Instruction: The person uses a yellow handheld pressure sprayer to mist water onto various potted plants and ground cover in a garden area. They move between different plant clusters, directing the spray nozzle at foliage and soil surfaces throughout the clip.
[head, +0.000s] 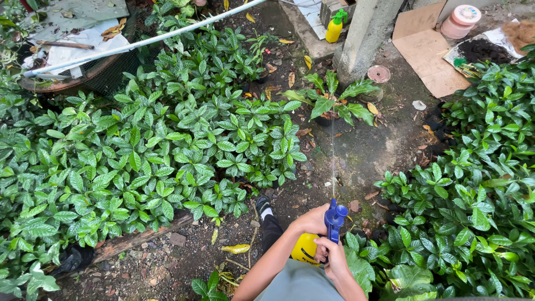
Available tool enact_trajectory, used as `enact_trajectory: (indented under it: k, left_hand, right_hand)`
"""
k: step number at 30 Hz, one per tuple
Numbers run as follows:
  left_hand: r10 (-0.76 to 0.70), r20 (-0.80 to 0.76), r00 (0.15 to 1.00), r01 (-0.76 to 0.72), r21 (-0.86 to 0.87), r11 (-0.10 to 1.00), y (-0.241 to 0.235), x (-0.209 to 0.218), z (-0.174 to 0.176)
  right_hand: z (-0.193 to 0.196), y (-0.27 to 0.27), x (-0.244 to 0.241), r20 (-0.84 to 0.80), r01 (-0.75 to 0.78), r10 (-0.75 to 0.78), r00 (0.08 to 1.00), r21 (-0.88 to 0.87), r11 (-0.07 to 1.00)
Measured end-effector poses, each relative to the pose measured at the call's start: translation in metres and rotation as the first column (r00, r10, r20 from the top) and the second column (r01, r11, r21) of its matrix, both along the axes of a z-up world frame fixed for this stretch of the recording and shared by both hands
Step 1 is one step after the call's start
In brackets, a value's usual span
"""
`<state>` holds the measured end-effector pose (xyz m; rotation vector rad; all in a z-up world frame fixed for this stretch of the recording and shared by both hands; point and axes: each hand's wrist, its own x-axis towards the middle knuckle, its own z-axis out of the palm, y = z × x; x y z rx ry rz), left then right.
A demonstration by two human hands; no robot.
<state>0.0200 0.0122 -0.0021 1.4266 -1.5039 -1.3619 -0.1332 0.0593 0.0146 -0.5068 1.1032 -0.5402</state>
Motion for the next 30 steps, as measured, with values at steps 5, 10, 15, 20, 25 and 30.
enact_trajectory:
  k: [5,10,15,20,25,30]
  left_hand:
    - [-0.006,-0.016,1.000,0.005,-0.014,1.000,-0.001,-0.001,-0.003]
    - [-0.010,-0.026,1.000,0.010,-0.024,1.000,-0.002,-0.002,-0.005]
    - [-0.008,-0.006,1.000,0.008,0.006,1.000,-0.003,-0.001,-0.002]
    - [-0.002,-0.003,1.000,0.002,0.025,1.000,-0.004,-0.002,-0.004]
    - [-0.006,-0.005,1.000,0.006,-0.016,1.000,-0.006,-0.003,-0.010]
    - [-0.014,0.008,1.000,0.014,-0.015,1.000,-0.007,-0.005,-0.009]
  right_hand:
    - [-0.001,-0.001,-0.001,-0.003,-0.001,0.001,1.000,-0.007,1.000]
    - [-0.002,-0.001,-0.001,-0.005,0.001,-0.001,1.000,-0.006,1.000]
    - [-0.003,-0.002,-0.002,0.009,0.007,-0.007,1.000,-0.004,1.000]
    - [-0.003,-0.003,-0.002,0.019,0.015,-0.015,1.000,-0.006,1.000]
    - [-0.001,-0.004,-0.002,0.019,0.012,-0.011,1.000,-0.004,1.000]
    - [-0.001,-0.003,-0.004,0.021,0.018,-0.018,1.000,-0.005,1.000]
